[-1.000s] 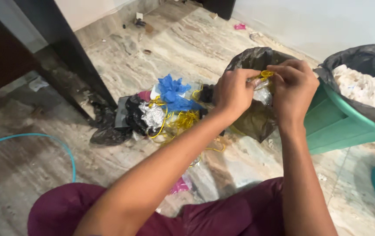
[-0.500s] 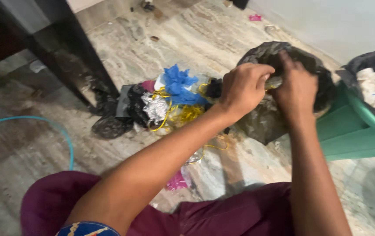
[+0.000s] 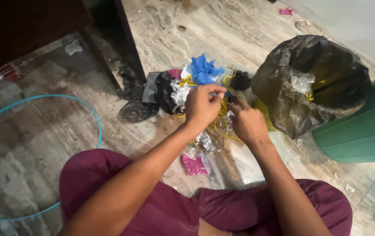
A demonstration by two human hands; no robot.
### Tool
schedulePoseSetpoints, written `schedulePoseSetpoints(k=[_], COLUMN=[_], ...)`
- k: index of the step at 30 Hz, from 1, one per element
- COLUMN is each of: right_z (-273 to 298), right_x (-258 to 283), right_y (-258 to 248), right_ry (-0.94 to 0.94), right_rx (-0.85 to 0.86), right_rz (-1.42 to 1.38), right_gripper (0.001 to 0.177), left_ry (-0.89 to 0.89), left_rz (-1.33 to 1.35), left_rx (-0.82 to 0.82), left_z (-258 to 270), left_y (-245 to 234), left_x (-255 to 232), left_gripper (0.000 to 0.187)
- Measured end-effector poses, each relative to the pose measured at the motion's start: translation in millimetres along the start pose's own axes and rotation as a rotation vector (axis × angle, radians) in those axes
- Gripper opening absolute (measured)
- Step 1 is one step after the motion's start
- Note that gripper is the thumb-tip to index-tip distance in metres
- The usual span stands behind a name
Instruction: The person sits on the floor and sorts through a pile of craft materials, including yellow string, blue fabric, and aluminum foil. They separate items by type and place them into a black trash bag and a green bin.
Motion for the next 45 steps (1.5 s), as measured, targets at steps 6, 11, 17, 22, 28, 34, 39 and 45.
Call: schedulePoseSetpoints(k=[6, 11, 17, 22, 28, 34, 39, 45], right_z=[13, 12, 6, 7, 7, 10, 13, 9], right_x=[-56, -61, -44, -46, -53, -56, -51, -33], right_y=[45, 20, 13, 7, 2, 2, 0, -13], right_ry=[0.119, 0.117, 0.215, 0.329, 0.369, 0.382, 0.341, 0.372], right_rx=[0.077, -0.212, -0.16, -0.097, -0.166, -0.253, -0.349, -0.305], right_rz=[-0.031, -0.191, -0.622, -0.916, -1.238, -1.206, -1.153, -0.952], right_gripper=[0.02, 0.021, 0.02, 0.012, 0.018, 0.021, 0.017, 0.015], left_ry=[0.004, -0.106, -0.355, -0.339, 0.121, 0.095, 0.009, 0.06], left_rz=[-0.052, -0.061, 0.61, 0.69, 0.574, 0.628, 0.296, 0.595], left_rx=[0.144, 0.171, 0.445, 0.412, 0.265, 0.263, 0.202, 0.225], left_z=[3, -1, -3, -12, -15, -12, 1, -5], left_y=[41, 67, 111, 102, 76, 65, 57, 61], left_x=[43, 76, 97, 100, 58, 34, 30, 27], left_gripper=[0.012, 0.015, 0.012, 0.012, 0.014, 0.015, 0.012, 0.014])
Point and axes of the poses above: each hand's wrist, its own z-axis away from the middle knuckle, its own y-axis out of the palm, x = y × z, the point moved 6 cm from there along -z, towards the middle knuckle, and after that the axes turned 10 degrees about -z, right-handed, at the moved point
